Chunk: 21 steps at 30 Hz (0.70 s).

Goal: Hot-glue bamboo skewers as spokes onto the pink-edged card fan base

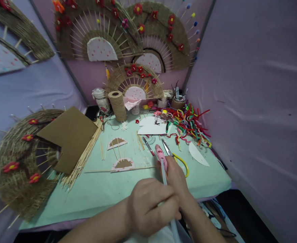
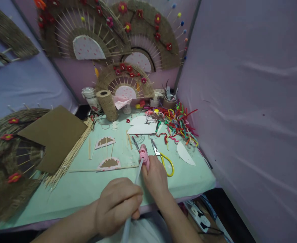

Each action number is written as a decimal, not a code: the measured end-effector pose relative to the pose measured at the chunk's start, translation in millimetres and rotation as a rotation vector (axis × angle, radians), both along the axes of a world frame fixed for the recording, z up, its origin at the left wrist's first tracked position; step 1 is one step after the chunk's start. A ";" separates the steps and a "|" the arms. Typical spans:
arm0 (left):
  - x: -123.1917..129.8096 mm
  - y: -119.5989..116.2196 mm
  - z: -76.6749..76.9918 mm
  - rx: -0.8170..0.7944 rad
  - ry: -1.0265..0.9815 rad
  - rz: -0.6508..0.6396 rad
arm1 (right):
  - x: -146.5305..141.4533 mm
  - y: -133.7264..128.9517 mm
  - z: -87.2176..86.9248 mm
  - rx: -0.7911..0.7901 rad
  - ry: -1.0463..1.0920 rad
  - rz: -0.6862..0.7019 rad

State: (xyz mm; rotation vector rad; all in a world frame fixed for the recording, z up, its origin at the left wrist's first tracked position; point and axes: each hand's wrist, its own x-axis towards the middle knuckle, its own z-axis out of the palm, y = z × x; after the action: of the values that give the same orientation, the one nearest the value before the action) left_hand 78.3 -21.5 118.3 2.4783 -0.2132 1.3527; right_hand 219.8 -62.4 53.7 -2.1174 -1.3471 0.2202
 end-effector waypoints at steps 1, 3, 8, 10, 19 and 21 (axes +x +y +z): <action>3.2 2.5 -5.2 -0.018 -0.041 0.023 | -0.5 -1.0 0.4 0.005 0.006 0.002; 8.7 5.6 -15.3 -0.032 -0.066 0.046 | -1.1 -2.3 -0.4 0.012 0.011 0.005; 14.7 6.4 -25.6 -0.024 -0.047 0.061 | -0.9 -3.1 -6.7 0.023 0.013 0.016; 14.8 6.1 -24.2 -0.024 -0.055 0.066 | -0.9 -3.2 -8.0 0.035 0.017 0.019; 14.2 7.9 -16.2 -0.019 -0.076 0.101 | -2.7 -3.7 -6.2 0.081 0.055 0.058; 16.3 5.9 -15.1 -0.008 -0.061 0.108 | -3.2 -3.7 -6.5 0.096 0.061 0.052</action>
State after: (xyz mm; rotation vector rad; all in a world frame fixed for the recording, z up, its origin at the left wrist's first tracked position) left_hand 94.6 -15.6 103.2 2.4761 -0.0875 1.4703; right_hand 216.6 -66.2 47.2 -1.9828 -1.3509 0.2352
